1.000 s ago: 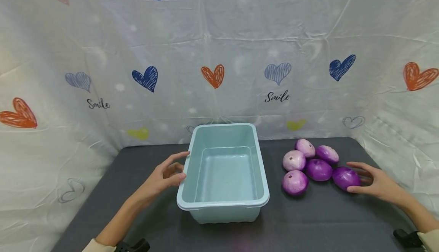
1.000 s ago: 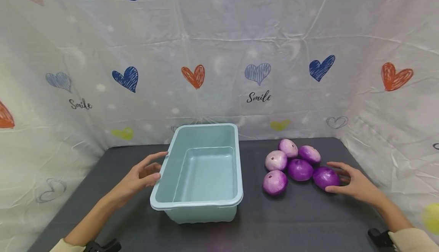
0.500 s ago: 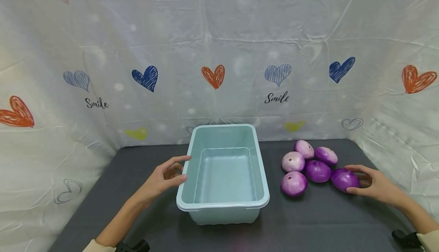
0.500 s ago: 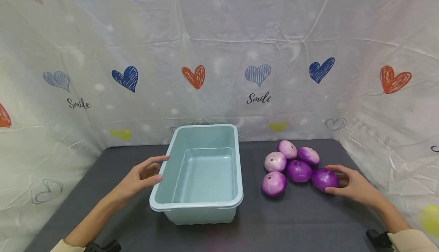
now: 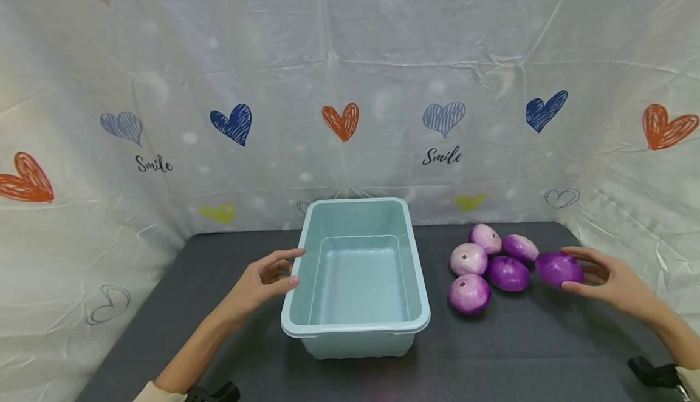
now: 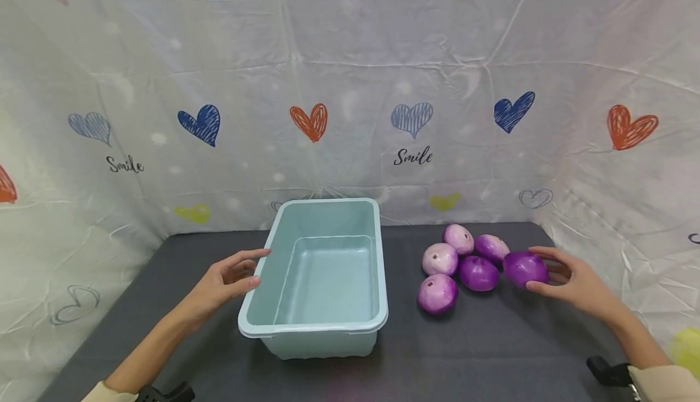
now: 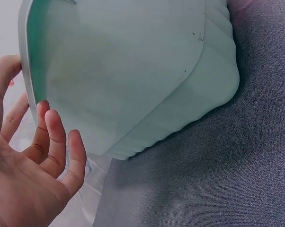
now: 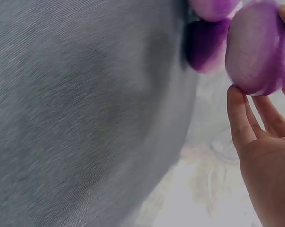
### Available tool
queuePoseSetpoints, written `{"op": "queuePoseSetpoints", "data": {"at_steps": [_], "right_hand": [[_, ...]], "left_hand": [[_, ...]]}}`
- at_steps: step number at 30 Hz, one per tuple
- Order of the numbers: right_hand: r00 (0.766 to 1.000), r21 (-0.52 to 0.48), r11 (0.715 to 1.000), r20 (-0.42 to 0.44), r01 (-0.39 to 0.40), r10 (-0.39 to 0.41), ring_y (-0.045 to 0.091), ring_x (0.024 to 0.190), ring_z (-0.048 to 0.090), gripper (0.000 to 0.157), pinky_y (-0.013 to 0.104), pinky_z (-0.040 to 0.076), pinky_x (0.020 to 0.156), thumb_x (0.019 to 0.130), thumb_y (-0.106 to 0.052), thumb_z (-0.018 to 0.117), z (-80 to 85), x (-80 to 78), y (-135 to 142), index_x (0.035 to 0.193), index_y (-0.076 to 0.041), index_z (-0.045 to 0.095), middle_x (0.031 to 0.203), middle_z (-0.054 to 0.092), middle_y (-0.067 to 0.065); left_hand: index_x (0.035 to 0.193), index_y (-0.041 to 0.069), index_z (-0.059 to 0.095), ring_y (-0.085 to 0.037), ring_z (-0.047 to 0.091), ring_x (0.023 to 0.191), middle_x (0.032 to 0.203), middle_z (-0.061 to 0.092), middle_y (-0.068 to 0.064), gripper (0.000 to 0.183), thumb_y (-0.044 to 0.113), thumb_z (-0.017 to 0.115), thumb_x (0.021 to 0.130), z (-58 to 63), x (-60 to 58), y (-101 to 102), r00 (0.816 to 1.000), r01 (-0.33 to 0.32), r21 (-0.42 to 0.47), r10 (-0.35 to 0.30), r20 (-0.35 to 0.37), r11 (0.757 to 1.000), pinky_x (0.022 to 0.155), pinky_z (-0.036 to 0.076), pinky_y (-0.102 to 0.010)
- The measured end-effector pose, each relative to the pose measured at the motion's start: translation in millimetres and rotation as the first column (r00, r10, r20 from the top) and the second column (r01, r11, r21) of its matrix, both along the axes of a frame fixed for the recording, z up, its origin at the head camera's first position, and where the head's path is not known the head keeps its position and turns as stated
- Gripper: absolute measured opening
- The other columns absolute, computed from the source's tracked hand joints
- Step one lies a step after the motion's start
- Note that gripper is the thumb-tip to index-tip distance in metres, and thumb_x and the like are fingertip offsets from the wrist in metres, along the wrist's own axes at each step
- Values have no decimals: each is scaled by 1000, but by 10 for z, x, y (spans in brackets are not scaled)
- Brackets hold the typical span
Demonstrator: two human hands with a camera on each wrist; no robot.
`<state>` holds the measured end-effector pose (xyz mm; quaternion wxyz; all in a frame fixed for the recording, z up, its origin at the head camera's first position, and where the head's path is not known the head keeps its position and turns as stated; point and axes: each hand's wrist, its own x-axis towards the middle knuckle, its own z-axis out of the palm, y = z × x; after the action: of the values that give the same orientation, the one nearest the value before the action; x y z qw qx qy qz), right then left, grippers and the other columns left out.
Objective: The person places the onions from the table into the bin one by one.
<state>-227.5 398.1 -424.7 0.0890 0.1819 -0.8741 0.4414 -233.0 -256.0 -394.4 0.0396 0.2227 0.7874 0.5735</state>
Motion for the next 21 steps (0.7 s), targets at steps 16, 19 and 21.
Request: {"op": "queuePoseSetpoints", "data": {"at_steps": [16,19,21], "right_hand": [[993,-91,989,-33,-119,117,4,117,58,63,20,49,89,89,5,76,278,-187,-411,146,3,49,137,54,-1],[989,-128,981,-29,-145,142,6,118,57,63,21,49,90,89,7,75,312,-221,-518,146,2,49,139,54,0],[989,-156,977,-9,-148,148,7,119,58,63,22,49,91,89,7,75,354,-242,-593,146,0,49,140,54,2]], "left_hand": [[147,9,55,-30,63,97,109,60,-19,48,13,67,100,-37,-30,9,999,-42,-1,42,-6,999,85,52,-42],[147,9,55,-30,64,96,108,60,-19,48,13,67,100,-47,-34,13,999,-46,4,46,-8,999,86,53,-42],[146,9,56,-29,64,96,107,60,-20,48,14,67,100,-48,-34,16,999,-53,3,53,-8,999,86,53,-43]]}}
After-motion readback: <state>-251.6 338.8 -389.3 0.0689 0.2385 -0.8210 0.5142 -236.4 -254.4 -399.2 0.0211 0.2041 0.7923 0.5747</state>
